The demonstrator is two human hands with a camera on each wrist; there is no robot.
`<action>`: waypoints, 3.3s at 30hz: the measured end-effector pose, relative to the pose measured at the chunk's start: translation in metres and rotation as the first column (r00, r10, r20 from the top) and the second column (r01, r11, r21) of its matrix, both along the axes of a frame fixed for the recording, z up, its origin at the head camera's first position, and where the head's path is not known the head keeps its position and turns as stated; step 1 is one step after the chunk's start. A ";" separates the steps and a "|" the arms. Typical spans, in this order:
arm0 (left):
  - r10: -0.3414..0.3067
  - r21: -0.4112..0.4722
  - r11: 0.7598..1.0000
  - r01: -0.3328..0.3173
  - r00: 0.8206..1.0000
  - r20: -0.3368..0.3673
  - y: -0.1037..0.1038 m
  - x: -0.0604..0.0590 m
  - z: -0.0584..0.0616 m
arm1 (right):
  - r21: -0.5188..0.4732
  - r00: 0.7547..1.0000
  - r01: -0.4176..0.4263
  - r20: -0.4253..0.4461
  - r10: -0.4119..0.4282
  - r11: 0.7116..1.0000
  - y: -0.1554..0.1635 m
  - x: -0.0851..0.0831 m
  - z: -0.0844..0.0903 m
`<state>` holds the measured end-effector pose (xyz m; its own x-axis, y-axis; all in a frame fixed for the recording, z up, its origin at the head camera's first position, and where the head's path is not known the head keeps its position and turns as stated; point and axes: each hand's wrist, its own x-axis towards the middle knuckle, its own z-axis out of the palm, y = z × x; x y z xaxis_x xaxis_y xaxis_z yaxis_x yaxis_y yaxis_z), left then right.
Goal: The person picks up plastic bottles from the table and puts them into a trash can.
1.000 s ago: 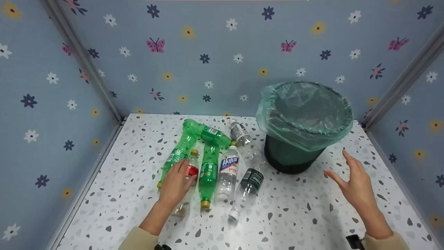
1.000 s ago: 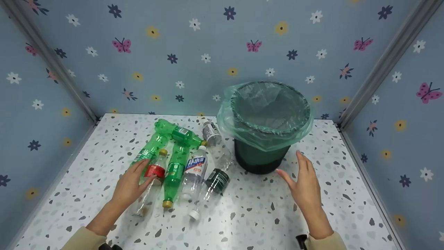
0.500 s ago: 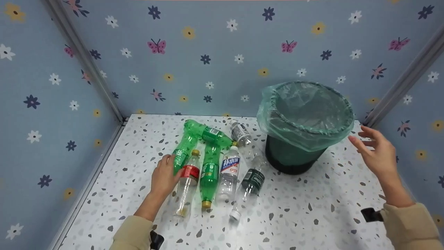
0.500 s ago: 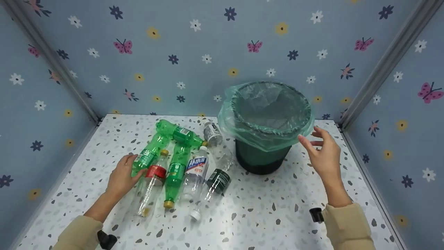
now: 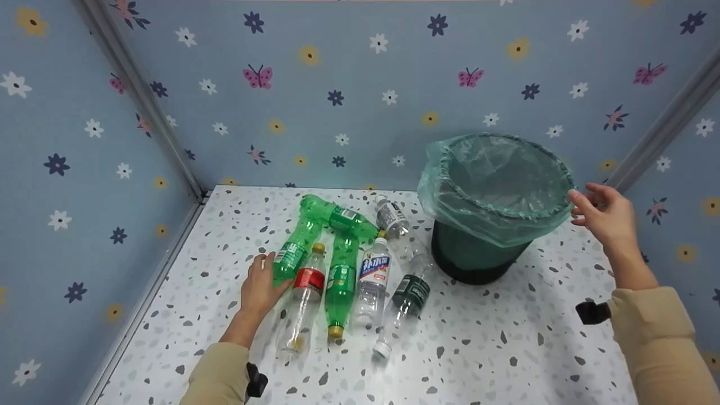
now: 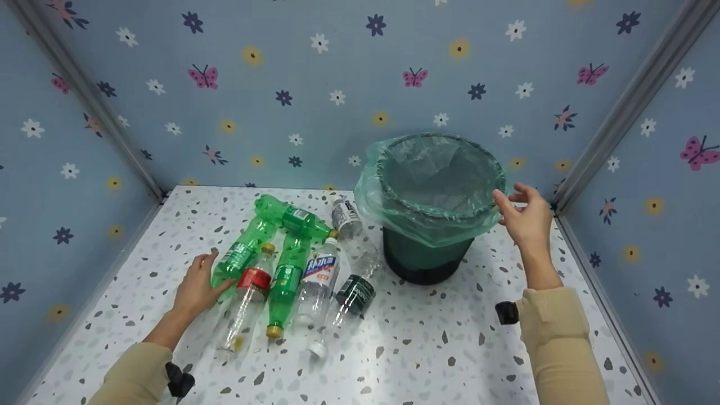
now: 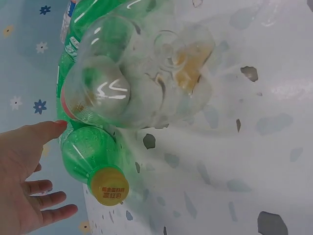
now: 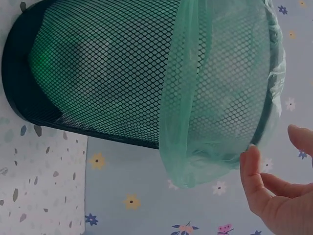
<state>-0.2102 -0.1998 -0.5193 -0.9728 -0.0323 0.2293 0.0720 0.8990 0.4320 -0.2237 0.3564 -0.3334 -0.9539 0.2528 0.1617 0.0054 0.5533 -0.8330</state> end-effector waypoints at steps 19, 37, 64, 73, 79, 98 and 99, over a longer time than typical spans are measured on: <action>0.002 0.120 0.993 -0.019 0.991 0.137 -0.008 -0.009 -0.022 | -0.114 0.990 0.057 0.132 -0.042 0.992 0.003 -0.029 -0.007; -0.017 0.185 0.983 0.001 0.996 0.085 -0.007 -0.011 -0.030 | -0.450 0.993 0.108 0.099 -0.070 0.887 -0.001 -0.031 -0.006; 0.040 0.297 0.955 -0.021 0.998 -0.057 -0.015 -0.001 -0.018 | -0.524 0.977 0.174 0.196 -0.080 0.834 0.002 -0.034 -0.006; 0.023 0.298 0.954 0.001 0.997 -0.077 -0.002 0.002 0.023 | -0.524 0.972 0.186 0.219 -0.080 0.831 0.001 -0.033 -0.003; -0.016 0.280 0.959 0.047 0.994 -0.112 0.010 0.006 0.050 | -0.551 0.973 0.182 0.223 -0.067 0.814 0.001 -0.032 -0.002; -0.276 0.172 0.927 0.332 0.918 -0.286 0.072 0.018 0.142 | -0.523 0.964 0.204 0.257 -0.075 0.828 0.000 -0.033 0.001; -0.291 0.158 0.925 0.345 0.913 -0.287 0.076 0.018 0.145 | -0.518 0.963 0.202 0.257 -0.074 0.831 0.000 -0.034 0.002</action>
